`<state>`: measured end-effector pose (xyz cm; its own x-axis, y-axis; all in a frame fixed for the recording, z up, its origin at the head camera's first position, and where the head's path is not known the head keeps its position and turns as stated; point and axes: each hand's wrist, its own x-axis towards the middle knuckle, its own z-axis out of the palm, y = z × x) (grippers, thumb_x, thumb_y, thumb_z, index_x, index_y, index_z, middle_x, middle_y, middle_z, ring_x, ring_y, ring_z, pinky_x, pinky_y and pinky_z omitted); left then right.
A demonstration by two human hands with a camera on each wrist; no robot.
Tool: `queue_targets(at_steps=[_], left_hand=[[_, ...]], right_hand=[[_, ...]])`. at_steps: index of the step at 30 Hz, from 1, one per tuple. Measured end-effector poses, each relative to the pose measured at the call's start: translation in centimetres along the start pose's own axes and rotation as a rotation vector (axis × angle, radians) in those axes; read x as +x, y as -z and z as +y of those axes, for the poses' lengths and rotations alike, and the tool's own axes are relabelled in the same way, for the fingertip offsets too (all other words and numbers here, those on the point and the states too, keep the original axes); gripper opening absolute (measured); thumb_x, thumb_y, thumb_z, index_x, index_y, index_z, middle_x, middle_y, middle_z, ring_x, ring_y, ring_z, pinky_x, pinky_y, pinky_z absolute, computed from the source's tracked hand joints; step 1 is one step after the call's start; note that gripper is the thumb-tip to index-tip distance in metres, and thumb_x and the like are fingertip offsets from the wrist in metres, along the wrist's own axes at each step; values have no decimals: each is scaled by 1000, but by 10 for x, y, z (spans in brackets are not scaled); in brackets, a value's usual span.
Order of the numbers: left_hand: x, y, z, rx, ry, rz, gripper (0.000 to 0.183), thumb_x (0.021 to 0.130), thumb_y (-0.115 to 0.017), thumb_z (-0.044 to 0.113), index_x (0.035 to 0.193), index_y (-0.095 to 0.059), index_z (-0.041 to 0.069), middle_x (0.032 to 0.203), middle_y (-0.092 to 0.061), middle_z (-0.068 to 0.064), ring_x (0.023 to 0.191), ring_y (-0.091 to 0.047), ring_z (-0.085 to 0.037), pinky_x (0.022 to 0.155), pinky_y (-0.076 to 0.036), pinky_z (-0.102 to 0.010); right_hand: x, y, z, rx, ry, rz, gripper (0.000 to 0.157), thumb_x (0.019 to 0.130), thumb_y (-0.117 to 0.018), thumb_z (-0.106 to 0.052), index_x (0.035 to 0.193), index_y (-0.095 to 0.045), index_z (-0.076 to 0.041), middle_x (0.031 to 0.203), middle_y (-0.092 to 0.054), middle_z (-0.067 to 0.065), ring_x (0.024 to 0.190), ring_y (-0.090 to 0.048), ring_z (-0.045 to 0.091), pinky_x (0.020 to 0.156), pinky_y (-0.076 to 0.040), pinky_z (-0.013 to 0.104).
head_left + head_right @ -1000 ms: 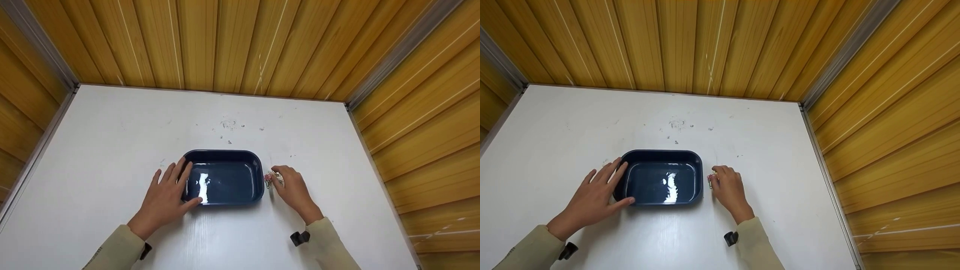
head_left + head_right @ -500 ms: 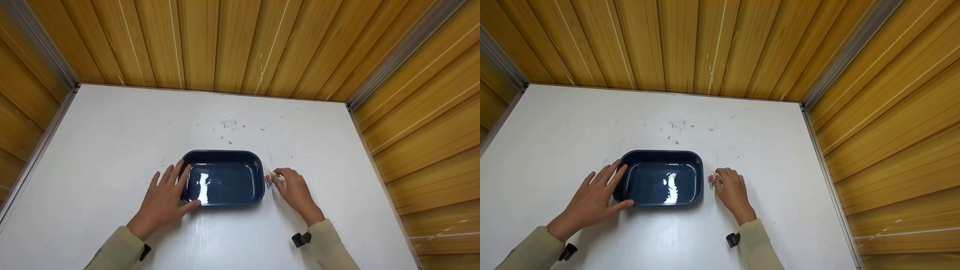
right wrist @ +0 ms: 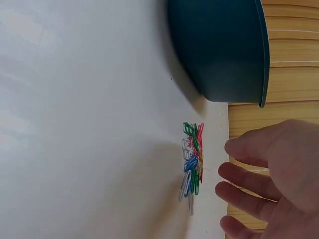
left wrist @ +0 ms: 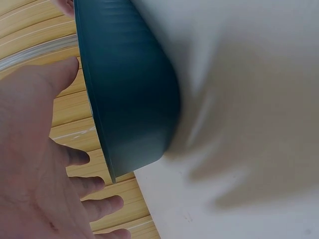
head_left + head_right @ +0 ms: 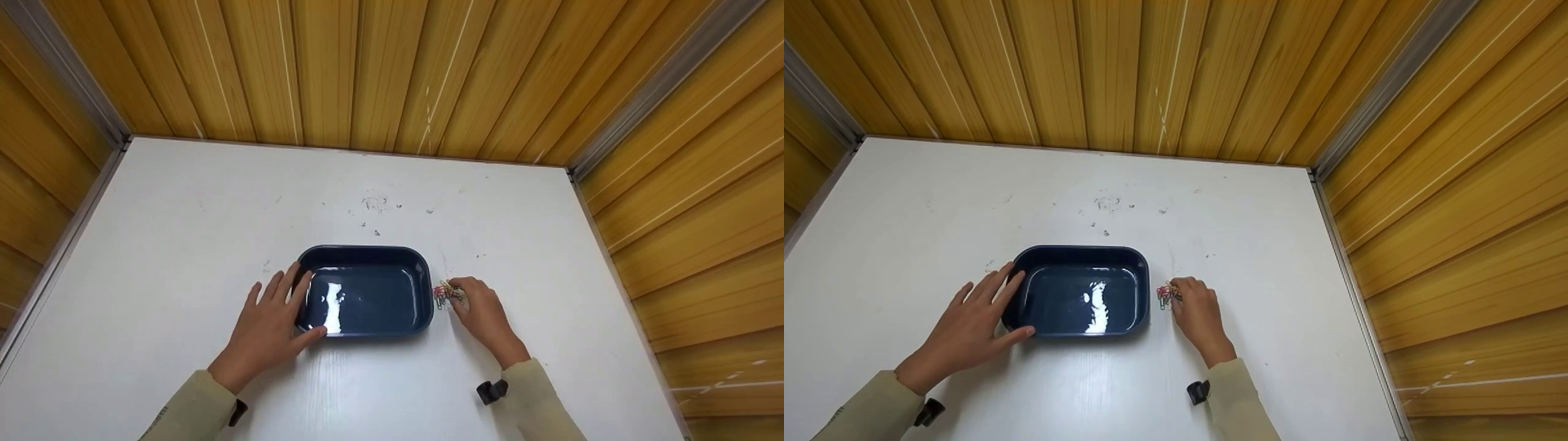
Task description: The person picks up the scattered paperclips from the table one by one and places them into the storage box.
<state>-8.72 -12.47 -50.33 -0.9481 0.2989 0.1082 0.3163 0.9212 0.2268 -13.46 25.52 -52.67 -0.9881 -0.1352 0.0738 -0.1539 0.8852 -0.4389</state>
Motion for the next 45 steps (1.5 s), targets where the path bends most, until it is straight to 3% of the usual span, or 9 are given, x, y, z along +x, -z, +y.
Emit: queue_targets(at_steps=[13, 34, 45], left_hand=[[1, -1, 0, -16, 3, 3, 96, 79, -59, 71, 152, -32, 15, 158, -28, -15, 141, -36, -38, 109, -29, -64], [0, -1, 1, -51, 14, -17, 96, 78, -62, 70, 151, -34, 14, 158, -28, -16, 137, -41, -36, 109, -28, -65], [1, -4, -1, -52, 12, -33, 96, 79, -59, 71, 152, -32, 14, 160, -25, -14, 137, -41, -36, 110, -29, -63]], right_hand=[[-2, -5, 8, -16, 41, 25, 36, 83, -72, -4, 118, -64, -11, 118, -67, 5, 115, -61, 25, 99, -49, 42], [1, -10, 12, 22, -11, 5, 36, 84, -72, -3, 118, -64, -11, 117, -67, 4, 114, -61, 22, 101, -48, 41], [2, -11, 18, 29, 19, 86, 29, 85, -70, -2, 113, -66, -9, 113, -67, 7, 107, -62, 25, 94, -50, 44]])
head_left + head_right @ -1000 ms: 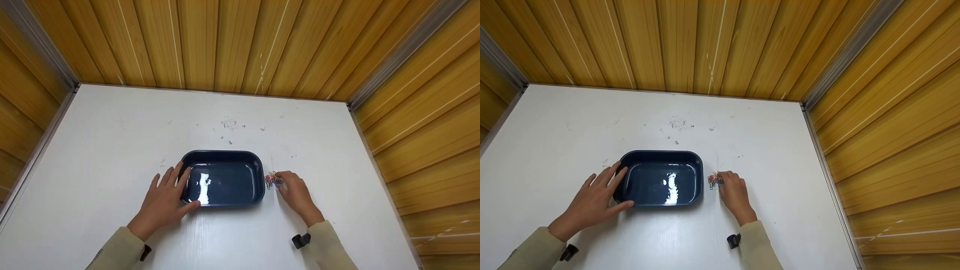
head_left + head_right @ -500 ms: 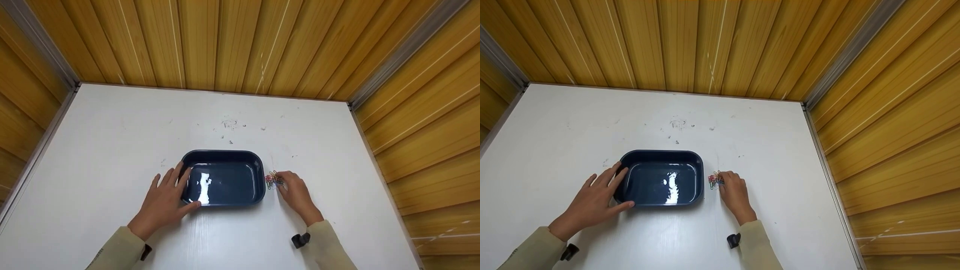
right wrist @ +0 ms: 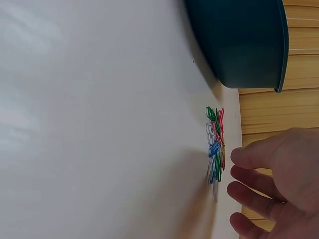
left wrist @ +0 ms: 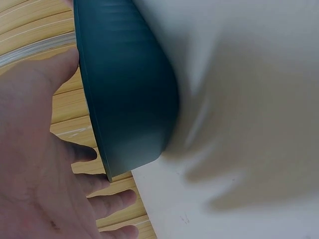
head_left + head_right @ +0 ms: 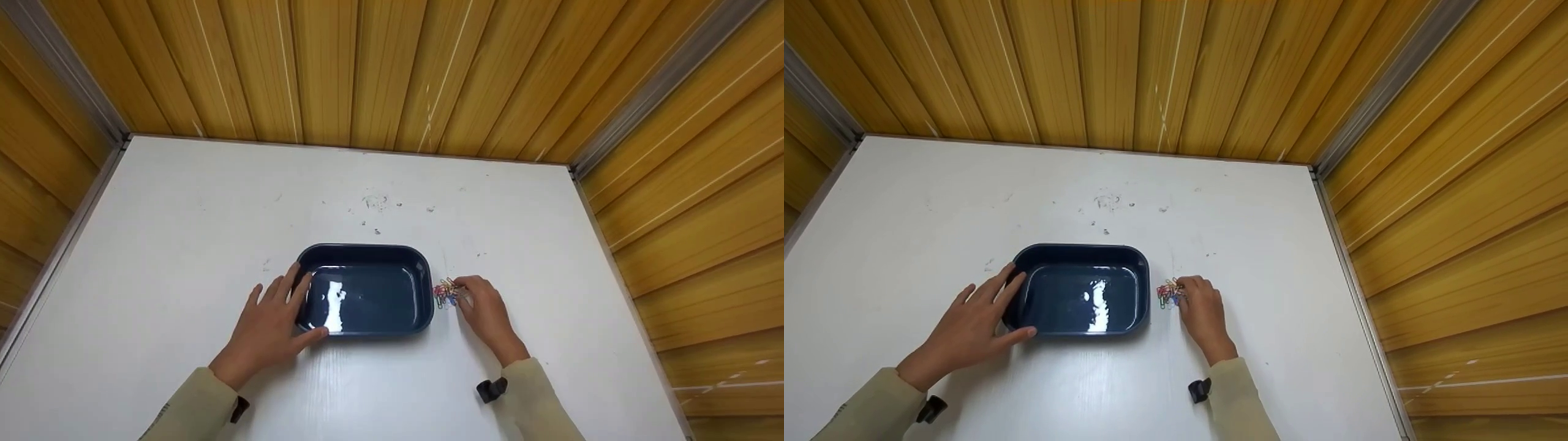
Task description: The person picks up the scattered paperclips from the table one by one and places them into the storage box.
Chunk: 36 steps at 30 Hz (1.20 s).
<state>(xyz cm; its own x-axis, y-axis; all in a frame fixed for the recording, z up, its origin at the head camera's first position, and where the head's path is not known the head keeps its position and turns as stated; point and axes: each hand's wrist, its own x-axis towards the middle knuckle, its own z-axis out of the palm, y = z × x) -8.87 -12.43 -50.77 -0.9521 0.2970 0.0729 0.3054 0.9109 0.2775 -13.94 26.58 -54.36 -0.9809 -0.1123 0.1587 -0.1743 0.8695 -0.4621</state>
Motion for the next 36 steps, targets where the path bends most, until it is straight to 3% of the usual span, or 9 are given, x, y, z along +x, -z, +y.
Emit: queue_targets(at_steps=[11, 21, 29, 36], left_hand=[[2, 1, 0, -23, 0, -2, 91, 82, -58, 68, 153, -29, 18, 161, -22, -14, 137, -41, -37, 109, -29, -65], [8, 7, 4, -28, 21, -19, 100, 76, -66, 67, 153, -29, 14, 156, -31, -17, 138, -39, -37, 111, -27, -63], [10, 10, 7, -14, 27, -23, 99, 75, -69, 65, 152, -32, 13, 155, -33, -18, 137, -41, -38, 110, -29, -63], [12, 9, 7, -19, 36, -36, 100, 75, -69, 65, 152, -31, 14, 155, -32, -18, 137, -40, -37, 111, -28, -63]], right_hand=[[3, -3, 7, 54, -50, 0, 30, 85, -69, 0, 113, -65, -6, 114, -66, 10, 109, -61, 26, 96, -49, 44], [9, -3, 9, 143, -165, -54, 28, 90, -66, -4, 118, -64, -9, 119, -64, 8, 115, -56, 24, 104, -45, 43], [12, -6, 12, 248, -176, -31, 27, 90, -64, -1, 116, -64, -7, 114, -66, 10, 109, -59, 25, 96, -49, 43], [15, -12, 14, 287, -210, -24, 26, 90, -65, -2, 114, -65, -8, 112, -68, 8, 109, -60, 23, 97, -49, 41]])
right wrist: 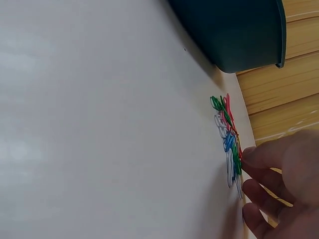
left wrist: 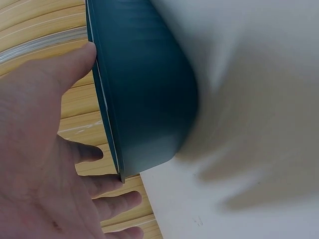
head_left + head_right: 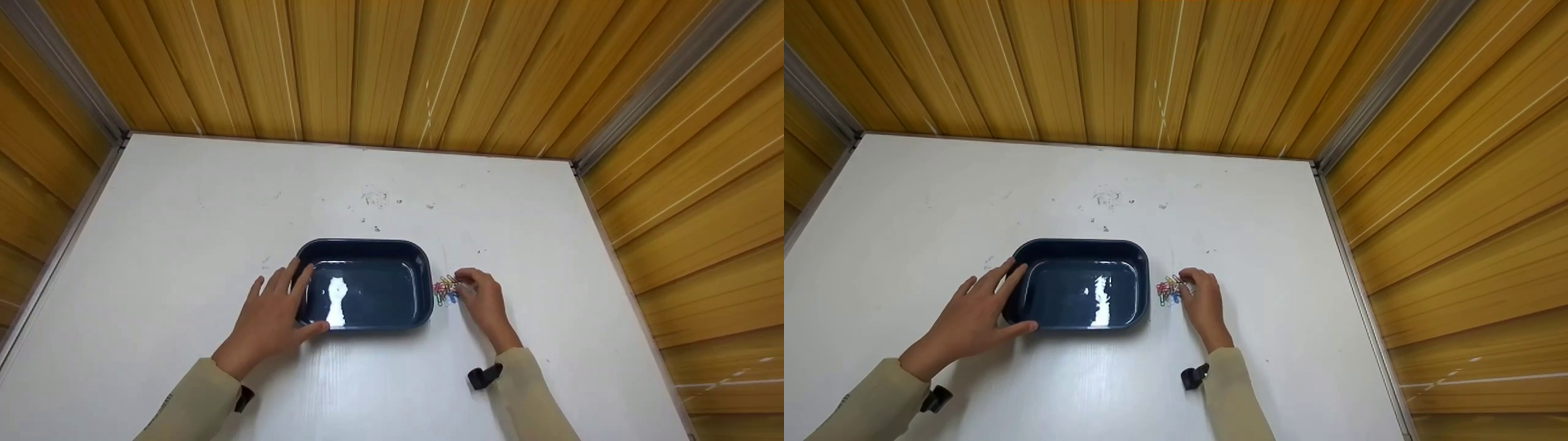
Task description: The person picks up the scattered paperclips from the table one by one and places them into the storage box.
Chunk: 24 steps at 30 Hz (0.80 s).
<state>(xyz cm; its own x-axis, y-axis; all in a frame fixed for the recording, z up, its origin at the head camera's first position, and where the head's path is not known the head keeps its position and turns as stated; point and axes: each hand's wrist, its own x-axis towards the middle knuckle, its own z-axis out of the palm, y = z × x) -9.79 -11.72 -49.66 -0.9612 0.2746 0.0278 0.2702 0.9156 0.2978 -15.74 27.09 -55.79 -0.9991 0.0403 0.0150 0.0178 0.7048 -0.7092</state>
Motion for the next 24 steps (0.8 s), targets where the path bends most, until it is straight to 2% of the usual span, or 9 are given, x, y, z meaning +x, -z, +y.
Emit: queue_targets(at_steps=[5, 14, 24], left_hand=[[1, 0, 0, 4, 4, -9, 100, 75, -67, 67, 152, -31, 14, 156, -32, -18, 138, -39, -36, 112, -27, -64], [0, -1, 0, 3, -4, 5, 99, 75, -68, 66, 151, -33, 13, 155, -32, -18, 137, -39, -36, 111, -28, -64], [-1, -1, 0, 10, -32, 37, 96, 76, -69, 64, 149, -37, 10, 153, -35, -20, 135, -42, -35, 109, -30, -64]], right_hand=[[2, -2, 1, 29, 2, 18, 24, 89, -66, -2, 112, -66, -8, 109, -69, 8, 106, -60, 23, 94, -50, 40], [5, -5, 1, 14, 17, 48, 21, 86, -71, -4, 106, -69, -10, 102, -71, 5, 96, -60, 21, 86, -48, 37], [7, -8, 1, -2, 3, 77, 13, 88, -67, -3, 99, -69, -9, 93, -68, 7, 89, -58, 20, 80, -47, 33]])
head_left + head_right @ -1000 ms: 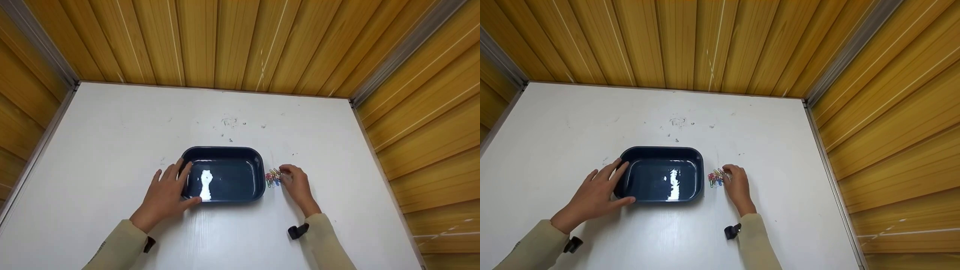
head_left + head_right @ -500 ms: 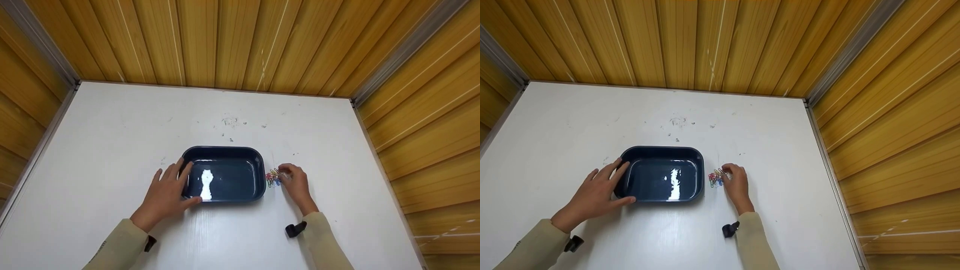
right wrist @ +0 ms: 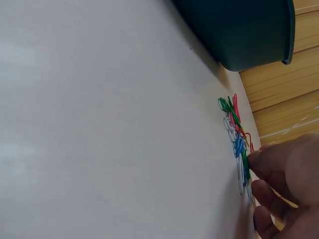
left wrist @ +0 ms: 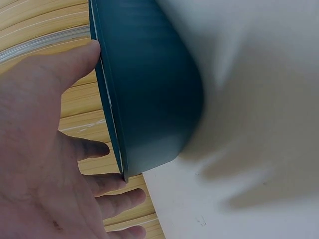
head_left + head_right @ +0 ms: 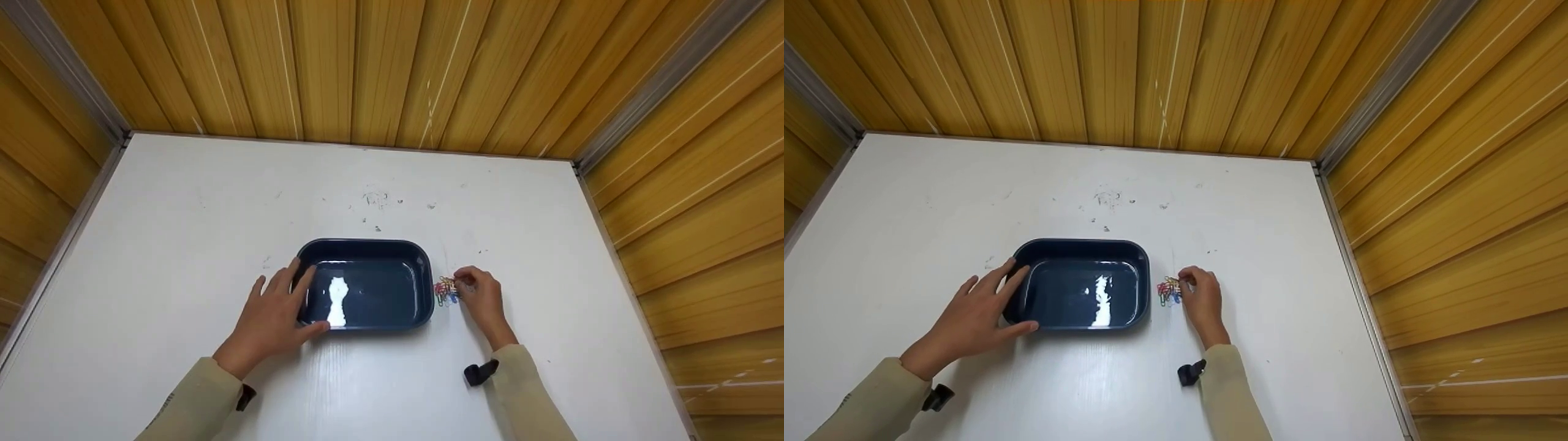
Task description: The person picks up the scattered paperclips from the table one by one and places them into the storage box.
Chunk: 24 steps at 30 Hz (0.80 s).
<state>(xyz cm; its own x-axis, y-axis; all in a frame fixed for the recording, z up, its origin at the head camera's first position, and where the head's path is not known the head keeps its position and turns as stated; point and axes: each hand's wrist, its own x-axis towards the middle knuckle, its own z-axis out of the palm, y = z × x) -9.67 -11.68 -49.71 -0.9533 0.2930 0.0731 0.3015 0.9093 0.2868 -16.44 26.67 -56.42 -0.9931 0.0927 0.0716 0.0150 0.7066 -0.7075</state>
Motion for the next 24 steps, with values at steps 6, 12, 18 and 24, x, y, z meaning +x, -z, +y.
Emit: queue_targets(at_steps=[6, 12, 18, 24], left_hand=[[0, 0, 0, 0, 5, -10, 96, 76, -69, 64, 149, -36, 11, 154, -34, -20, 136, -42, -35, 109, -30, -64], [0, -1, -1, -3, 4, -7, 96, 76, -69, 64, 150, -36, 11, 154, -35, -19, 135, -42, -35, 109, -30, -64], [-1, -3, -4, -20, 4, 1, 97, 76, -68, 65, 151, -33, 14, 155, -33, -17, 135, -43, -35, 108, -31, -65], [-1, -4, -6, -38, 15, -13, 98, 77, -65, 67, 152, -30, 16, 157, -30, -15, 136, -42, -34, 108, -30, -65]], right_hand=[[0, 0, 0, 2, -17, 3, 12, 89, -66, -3, 100, -69, -9, 94, -68, 7, 89, -59, 19, 81, -48, 33], [-2, 1, -1, 39, -39, 0, 13, 90, -66, -3, 100, -69, -9, 96, -68, 7, 89, -59, 19, 82, -49, 33], [-4, 3, -1, 82, -51, 5, 13, 90, -66, -3, 100, -69, -9, 97, -70, 7, 88, -61, 17, 79, -49, 27], [-4, 7, -5, 97, -7, 49, 10, 88, -68, -5, 98, -70, -9, 92, -70, 6, 84, -60, 16, 73, -47, 21]])
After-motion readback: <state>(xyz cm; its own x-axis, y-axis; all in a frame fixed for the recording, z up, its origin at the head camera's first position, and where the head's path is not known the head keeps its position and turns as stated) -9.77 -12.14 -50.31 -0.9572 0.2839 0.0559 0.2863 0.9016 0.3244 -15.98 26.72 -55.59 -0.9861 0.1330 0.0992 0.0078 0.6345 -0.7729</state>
